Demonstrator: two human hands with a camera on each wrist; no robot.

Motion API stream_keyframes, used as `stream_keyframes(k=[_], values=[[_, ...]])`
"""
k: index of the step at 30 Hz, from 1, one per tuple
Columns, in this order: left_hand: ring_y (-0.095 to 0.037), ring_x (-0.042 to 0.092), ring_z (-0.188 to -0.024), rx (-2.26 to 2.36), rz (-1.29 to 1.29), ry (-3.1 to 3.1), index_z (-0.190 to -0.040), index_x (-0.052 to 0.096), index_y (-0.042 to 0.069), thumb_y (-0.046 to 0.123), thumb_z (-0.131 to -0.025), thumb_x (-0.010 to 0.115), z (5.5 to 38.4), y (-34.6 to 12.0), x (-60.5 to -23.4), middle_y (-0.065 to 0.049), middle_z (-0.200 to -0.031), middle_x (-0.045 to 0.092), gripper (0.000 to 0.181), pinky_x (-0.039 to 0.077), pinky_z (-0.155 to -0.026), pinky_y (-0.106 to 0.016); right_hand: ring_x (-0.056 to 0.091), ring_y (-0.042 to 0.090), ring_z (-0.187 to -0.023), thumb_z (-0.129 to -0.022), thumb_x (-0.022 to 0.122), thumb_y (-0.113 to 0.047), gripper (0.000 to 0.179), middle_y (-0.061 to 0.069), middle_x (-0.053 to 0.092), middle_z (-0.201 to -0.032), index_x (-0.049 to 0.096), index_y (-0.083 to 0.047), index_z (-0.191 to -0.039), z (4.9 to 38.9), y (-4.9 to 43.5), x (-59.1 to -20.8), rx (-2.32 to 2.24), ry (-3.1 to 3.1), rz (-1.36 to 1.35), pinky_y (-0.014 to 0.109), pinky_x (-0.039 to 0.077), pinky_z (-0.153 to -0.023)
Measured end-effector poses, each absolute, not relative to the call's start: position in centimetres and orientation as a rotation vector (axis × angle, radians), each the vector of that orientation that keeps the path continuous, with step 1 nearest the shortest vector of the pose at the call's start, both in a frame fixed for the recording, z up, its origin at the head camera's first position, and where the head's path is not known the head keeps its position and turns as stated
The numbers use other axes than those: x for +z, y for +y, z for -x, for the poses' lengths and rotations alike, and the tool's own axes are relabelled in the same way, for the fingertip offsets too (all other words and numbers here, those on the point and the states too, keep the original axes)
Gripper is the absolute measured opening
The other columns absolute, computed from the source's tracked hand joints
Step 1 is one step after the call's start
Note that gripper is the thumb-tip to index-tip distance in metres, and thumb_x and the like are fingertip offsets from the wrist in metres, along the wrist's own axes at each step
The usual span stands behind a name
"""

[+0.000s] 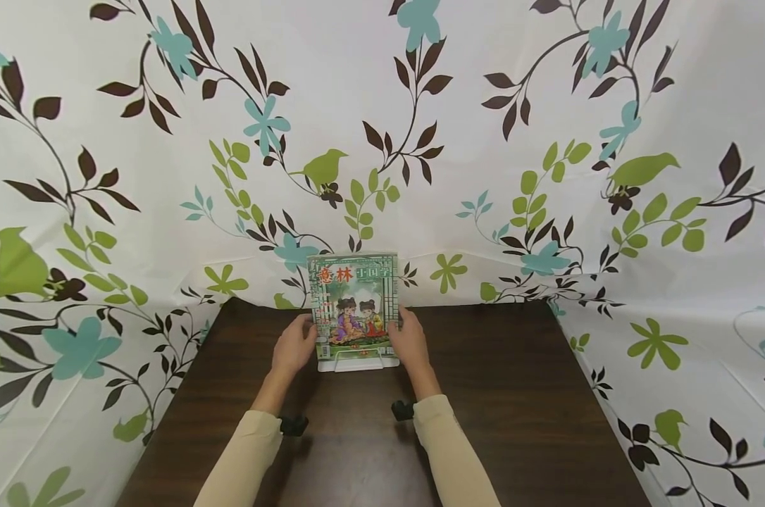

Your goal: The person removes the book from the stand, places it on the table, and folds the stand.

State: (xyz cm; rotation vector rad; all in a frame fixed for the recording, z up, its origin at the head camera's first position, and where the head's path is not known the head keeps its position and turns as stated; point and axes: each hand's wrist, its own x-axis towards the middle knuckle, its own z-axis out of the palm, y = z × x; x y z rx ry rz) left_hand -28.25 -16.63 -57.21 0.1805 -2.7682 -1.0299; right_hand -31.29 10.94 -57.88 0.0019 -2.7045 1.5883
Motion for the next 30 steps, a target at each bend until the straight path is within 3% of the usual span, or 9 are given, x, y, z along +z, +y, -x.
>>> stream_keyframes(k=[11, 21, 30], values=[[-0.021, 0.068, -0.077, -1.042, -0.215, -2.796, -0.137, 0.066, 0.012, 0.029, -0.109, 0.059, 28.5, -16.8, -57.0, -0.006, -0.118, 0.078, 0.034, 0.054, -0.070, -0.048, 0.064, 0.037, -0.131, -0.108, 0.059, -0.019, 0.053, 0.018, 0.058, -0.153, 0.051, -0.005, -0.159, 30.8, 10.9, -58.0, 1.587, -2.610, 0.020, 0.057, 0.056, -0.100], [-0.028, 0.071, -0.089, -1.073, -0.277, -2.808, -0.124, 0.067, 0.012, 0.029, -0.109, 0.060, 29.0, -17.1, -57.9, -0.009, -0.115, 0.077, 0.024, 0.054, -0.075, -0.052, 0.071, 0.032, -0.118, -0.107, 0.062, -0.016, 0.033, 0.014, 0.072, -0.131, 0.067, -0.010, -0.139, 31.7, 11.3, -57.7, 1.534, -2.605, 0.046, 0.055, 0.057, -0.093], [-0.027, 0.066, -0.084, -1.124, -0.274, -2.771, -0.121, 0.067, 0.014, 0.027, -0.109, 0.060, 28.8, -16.9, -58.0, -0.008, -0.110, 0.074, 0.019, 0.050, -0.072, -0.051, 0.073, 0.029, -0.104, -0.105, 0.066, -0.014, 0.021, 0.010, 0.077, -0.118, 0.074, -0.010, -0.124, 32.4, 11.8, -57.6, 1.453, -2.583, 0.039, 0.048, 0.056, -0.082]])
